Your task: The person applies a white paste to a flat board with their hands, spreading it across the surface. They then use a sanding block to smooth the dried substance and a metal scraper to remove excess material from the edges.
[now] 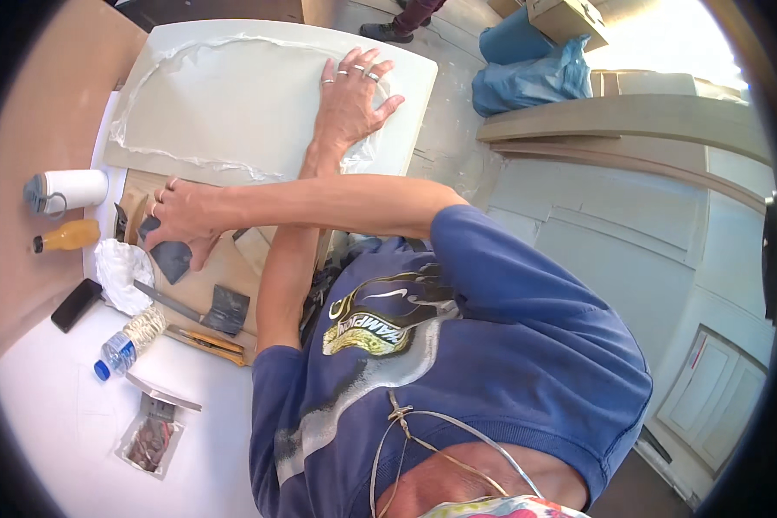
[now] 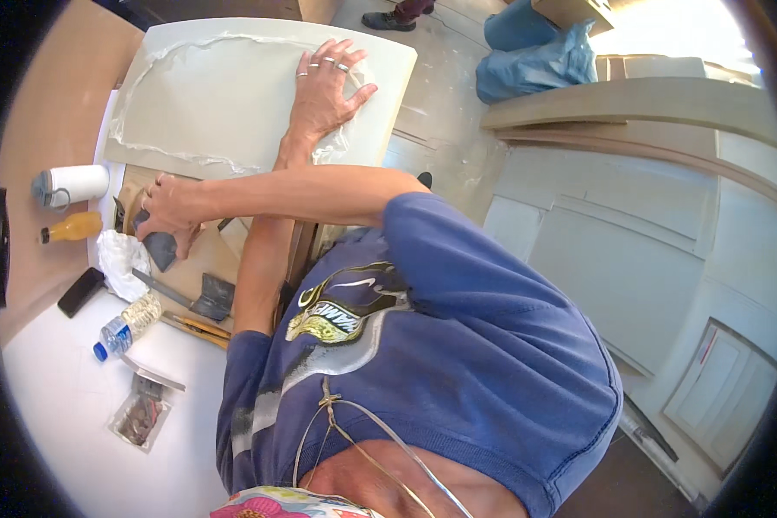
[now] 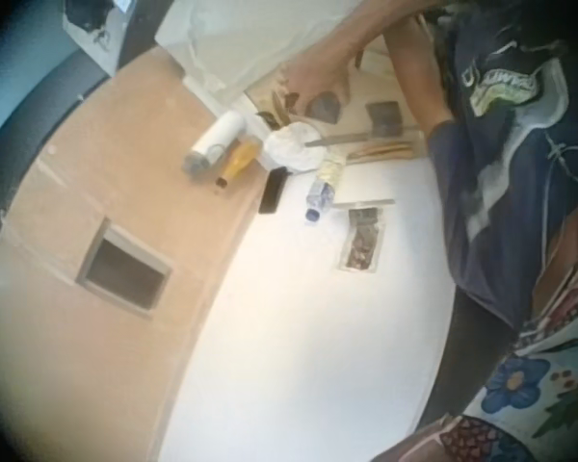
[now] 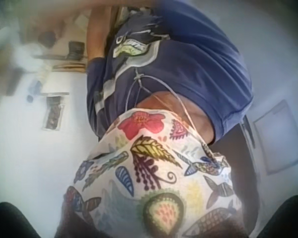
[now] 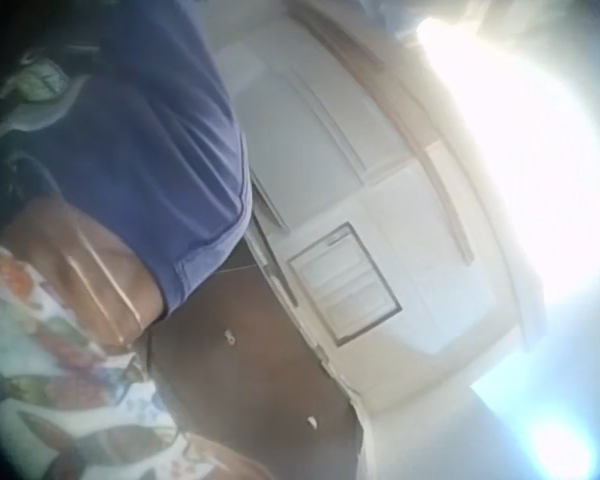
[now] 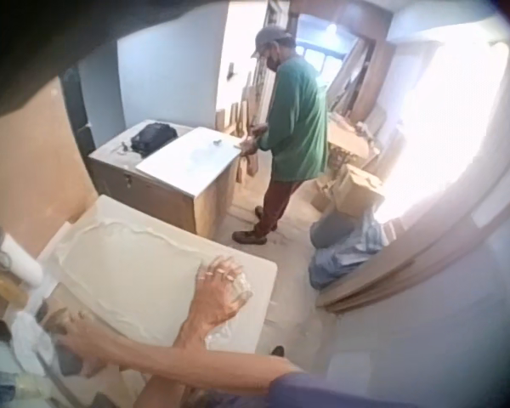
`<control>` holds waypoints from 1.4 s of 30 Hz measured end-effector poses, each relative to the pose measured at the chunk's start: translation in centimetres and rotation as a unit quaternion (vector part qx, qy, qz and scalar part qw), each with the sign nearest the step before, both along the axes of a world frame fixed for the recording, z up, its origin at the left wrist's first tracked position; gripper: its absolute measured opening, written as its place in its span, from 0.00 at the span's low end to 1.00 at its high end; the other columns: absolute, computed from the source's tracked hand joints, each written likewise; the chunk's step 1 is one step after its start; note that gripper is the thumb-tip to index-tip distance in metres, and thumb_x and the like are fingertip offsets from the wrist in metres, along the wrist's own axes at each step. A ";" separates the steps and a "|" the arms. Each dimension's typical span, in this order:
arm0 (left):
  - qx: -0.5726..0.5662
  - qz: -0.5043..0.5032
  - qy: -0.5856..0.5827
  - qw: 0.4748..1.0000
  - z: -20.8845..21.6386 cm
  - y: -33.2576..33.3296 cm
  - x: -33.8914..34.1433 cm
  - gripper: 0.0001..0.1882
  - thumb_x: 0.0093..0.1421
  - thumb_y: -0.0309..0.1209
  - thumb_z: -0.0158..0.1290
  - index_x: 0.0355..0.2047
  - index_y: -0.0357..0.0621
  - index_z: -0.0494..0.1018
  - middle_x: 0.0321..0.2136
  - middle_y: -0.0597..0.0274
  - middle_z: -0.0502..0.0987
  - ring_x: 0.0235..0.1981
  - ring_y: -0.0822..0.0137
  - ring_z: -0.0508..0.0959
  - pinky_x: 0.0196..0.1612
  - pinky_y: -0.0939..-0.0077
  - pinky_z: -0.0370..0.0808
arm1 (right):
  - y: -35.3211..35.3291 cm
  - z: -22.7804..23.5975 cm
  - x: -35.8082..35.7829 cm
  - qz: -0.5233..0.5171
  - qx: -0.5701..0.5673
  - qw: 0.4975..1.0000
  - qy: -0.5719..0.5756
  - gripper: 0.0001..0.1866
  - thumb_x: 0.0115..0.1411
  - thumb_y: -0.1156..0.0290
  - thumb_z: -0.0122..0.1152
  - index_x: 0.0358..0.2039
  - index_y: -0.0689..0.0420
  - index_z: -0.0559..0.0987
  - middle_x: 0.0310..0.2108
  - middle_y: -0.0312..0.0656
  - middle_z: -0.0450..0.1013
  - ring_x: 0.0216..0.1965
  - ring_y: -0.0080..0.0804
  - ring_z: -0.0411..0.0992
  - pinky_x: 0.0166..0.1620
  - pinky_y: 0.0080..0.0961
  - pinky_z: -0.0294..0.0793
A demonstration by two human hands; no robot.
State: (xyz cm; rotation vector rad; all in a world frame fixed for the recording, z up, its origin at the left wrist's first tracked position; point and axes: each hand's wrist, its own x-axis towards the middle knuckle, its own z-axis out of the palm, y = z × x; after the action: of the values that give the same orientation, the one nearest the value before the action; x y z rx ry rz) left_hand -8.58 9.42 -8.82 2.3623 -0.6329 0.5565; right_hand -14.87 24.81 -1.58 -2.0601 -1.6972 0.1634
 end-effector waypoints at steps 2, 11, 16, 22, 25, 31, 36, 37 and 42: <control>0.052 -0.006 0.008 0.999 -0.2 0.7 0.0 0.19 0.62 0.50 0.62 0.45 0.53 0.79 0.58 0.69 0.74 0.67 0.56 0.67 0.70 0.42 0.57 | -4.2 3.7 0.1 -0.056 0.104 0.993 0.027 0.43 0.42 0.39 0.77 0.61 0.33 0.78 0.58 0.53 0.70 0.60 0.52 0.70 0.60 0.51 0.66; 0.077 -0.029 -0.090 0.993 0.9 3.3 12.7 0.18 0.67 0.50 0.56 0.45 0.50 0.80 0.50 0.66 0.81 0.58 0.65 0.76 0.65 0.43 0.65 | -33.4 2.8 -4.3 -0.563 0.110 0.818 0.032 0.46 0.42 0.46 0.78 0.65 0.40 0.77 0.64 0.66 0.62 0.65 0.61 0.63 0.65 0.53 0.60; 0.126 -0.038 0.058 0.990 -0.3 4.9 16.8 0.25 0.70 0.53 0.52 0.34 0.43 0.83 0.39 0.56 0.85 0.47 0.55 0.82 0.62 0.48 0.68 | -33.3 -1.6 -10.3 -0.613 0.025 0.789 0.031 0.42 0.43 0.47 0.78 0.63 0.37 0.80 0.66 0.66 0.61 0.66 0.60 0.62 0.65 0.55 0.58; 0.124 -0.060 0.201 0.970 1.7 4.8 16.2 0.35 0.72 0.58 0.46 0.23 0.39 0.81 0.21 0.43 0.80 0.28 0.42 0.81 0.37 0.50 0.76 | -34.9 -3.9 1.7 -0.680 0.035 0.730 -0.052 0.40 0.51 0.43 0.75 0.65 0.37 0.78 0.65 0.68 0.63 0.66 0.63 0.62 0.65 0.57 0.60; 0.143 -0.064 0.204 0.966 1.9 4.9 16.5 0.36 0.72 0.58 0.45 0.23 0.38 0.80 0.22 0.42 0.80 0.26 0.40 0.81 0.36 0.49 0.76 | -36.3 -4.2 6.6 -0.676 0.034 0.730 -0.101 0.40 0.51 0.42 0.74 0.65 0.38 0.78 0.64 0.66 0.64 0.65 0.65 0.62 0.65 0.57 0.60; 0.138 -0.062 0.179 0.972 0.9 4.9 16.4 0.36 0.73 0.56 0.44 0.22 0.38 0.79 0.22 0.41 0.80 0.27 0.39 0.81 0.37 0.48 0.76 | -31.7 -3.1 -6.7 -0.657 0.048 0.753 0.009 0.39 0.49 0.45 0.74 0.62 0.39 0.81 0.62 0.69 0.64 0.66 0.64 0.61 0.66 0.57 0.55; 0.151 -0.056 0.182 0.970 1.2 5.0 16.5 0.34 0.73 0.55 0.43 0.23 0.40 0.80 0.24 0.43 0.80 0.29 0.39 0.80 0.43 0.50 0.77 | -33.8 -3.9 4.6 -0.667 0.034 0.737 -0.102 0.37 0.49 0.42 0.73 0.61 0.38 0.82 0.60 0.70 0.66 0.65 0.63 0.62 0.65 0.58 0.55; 0.151 -0.063 0.182 0.970 1.1 4.9 16.9 0.34 0.73 0.55 0.43 0.22 0.40 0.79 0.23 0.42 0.80 0.29 0.39 0.80 0.42 0.49 0.77 | -34.0 -4.1 4.8 -0.672 0.036 0.733 -0.103 0.37 0.48 0.43 0.73 0.60 0.38 0.82 0.60 0.69 0.66 0.65 0.64 0.62 0.65 0.58 0.55; 0.132 -0.057 0.186 0.972 1.3 4.8 16.4 0.36 0.73 0.55 0.42 0.20 0.38 0.78 0.21 0.42 0.79 0.28 0.40 0.80 0.41 0.51 0.76 | -32.0 -3.7 -5.1 -0.664 0.027 0.747 -0.003 0.40 0.46 0.44 0.74 0.62 0.38 0.81 0.62 0.68 0.64 0.66 0.66 0.60 0.67 0.58 0.55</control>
State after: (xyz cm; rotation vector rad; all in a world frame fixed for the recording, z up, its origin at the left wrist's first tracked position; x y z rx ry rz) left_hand 7.84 14.22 -7.55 2.5609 -0.6941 -0.0296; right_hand -20.00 -7.15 -5.28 -2.6506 0.0939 -0.3522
